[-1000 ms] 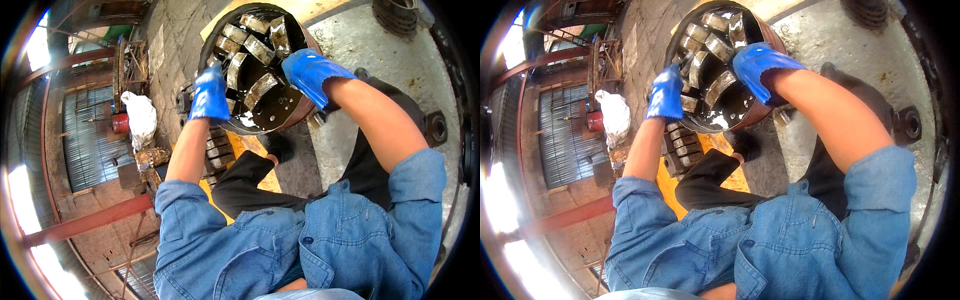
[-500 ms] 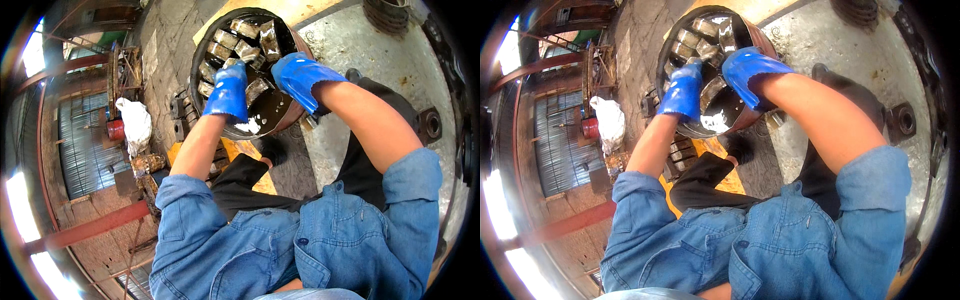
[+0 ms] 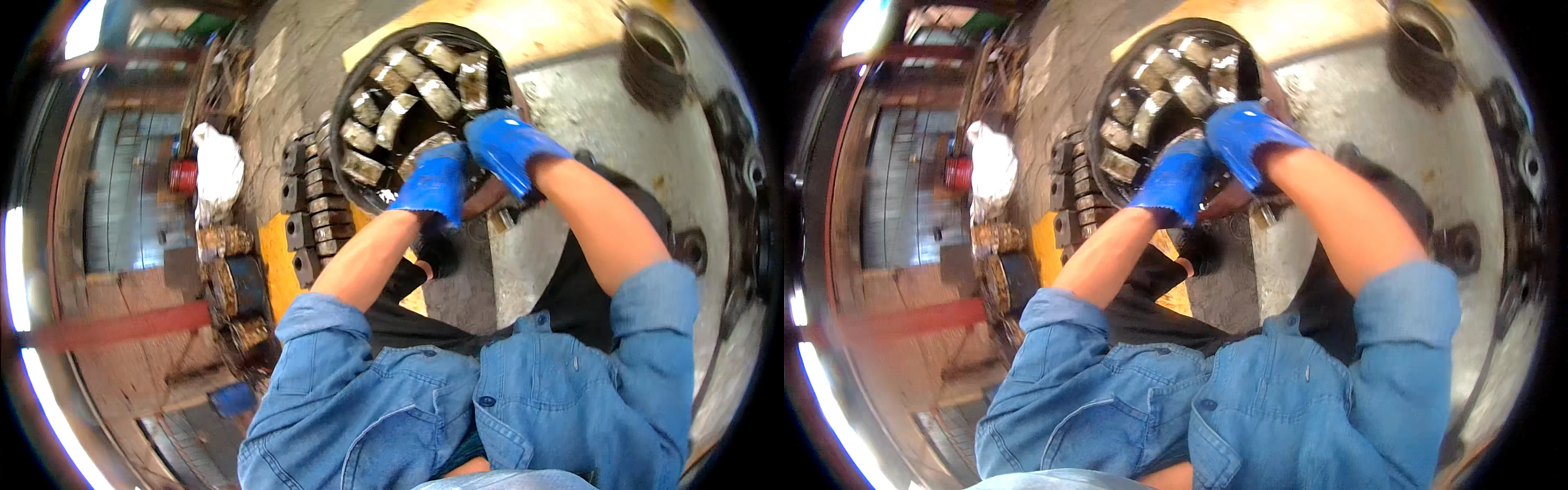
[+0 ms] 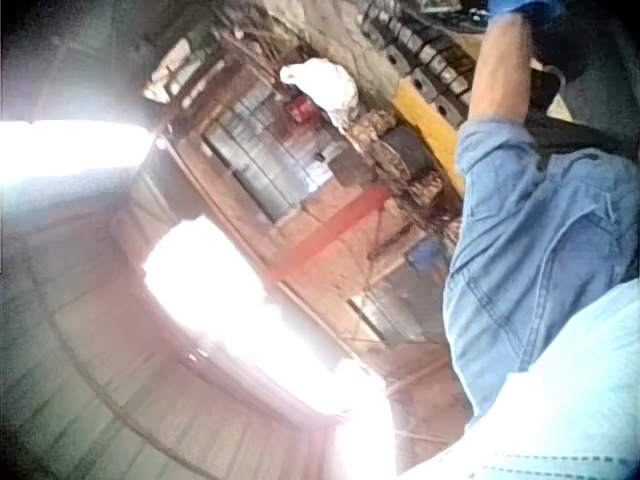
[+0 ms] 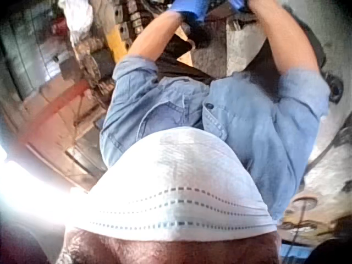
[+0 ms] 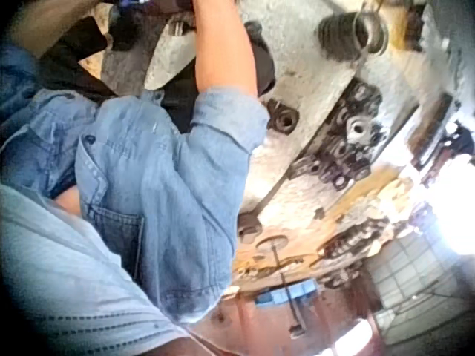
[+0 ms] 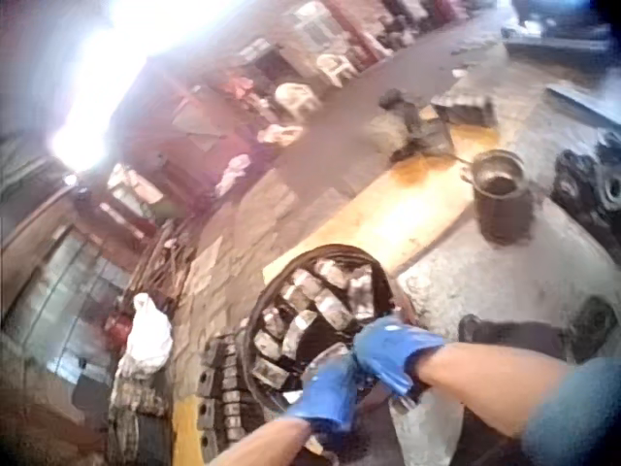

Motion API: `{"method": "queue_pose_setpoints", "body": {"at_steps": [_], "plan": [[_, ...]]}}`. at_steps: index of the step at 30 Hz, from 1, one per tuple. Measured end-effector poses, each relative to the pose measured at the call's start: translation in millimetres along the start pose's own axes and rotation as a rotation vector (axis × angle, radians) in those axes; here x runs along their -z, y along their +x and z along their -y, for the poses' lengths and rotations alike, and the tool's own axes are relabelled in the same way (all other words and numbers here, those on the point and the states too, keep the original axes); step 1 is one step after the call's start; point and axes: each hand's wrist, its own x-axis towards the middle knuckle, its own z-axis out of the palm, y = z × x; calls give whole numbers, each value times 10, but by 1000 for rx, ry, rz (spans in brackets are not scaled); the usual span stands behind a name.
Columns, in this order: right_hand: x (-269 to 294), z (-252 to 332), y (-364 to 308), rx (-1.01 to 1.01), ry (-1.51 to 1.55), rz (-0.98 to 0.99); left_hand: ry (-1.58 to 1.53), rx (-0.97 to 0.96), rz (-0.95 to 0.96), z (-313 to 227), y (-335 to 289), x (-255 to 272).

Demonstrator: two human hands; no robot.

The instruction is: The person cleans oily metal components by picking them up from a pile on the floor and placing them into a barrel filled with liquid. Using gloved hands and a small red-handled brush, they scrub the surfaces of the parts before arranging them inside the barrel.

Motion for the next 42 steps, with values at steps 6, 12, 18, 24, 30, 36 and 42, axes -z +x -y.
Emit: {"method": "queue_pose_setpoints", "body": {"at_steps": [6, 12, 18, 24, 30, 36, 42], "plan": [[-63, 135, 228, -80, 0, 27, -915, 393, -22, 558, 182, -808], [-436, 404, 289, 37, -133, -5, -1154, 213, -65, 846, 77, -1296], [-756, 177, 473, 143, -255, -52, -1093, 357, -238, 527, -141, -816], [-1145, 250, 616, 115, -156, -3, -1092, 369, -234, 491, -577, -524], [-1156, 240, 747, -121, 294, 38, -512, 156, -446, 222, -1076, -2], [-1257, 534, 800, -570, 1807, 144, -353, 307, -411, 585, -681, -491], [-842, 581, 612, -116, 101, 101, -314, 289, -279, 607, -502, -326]]}}
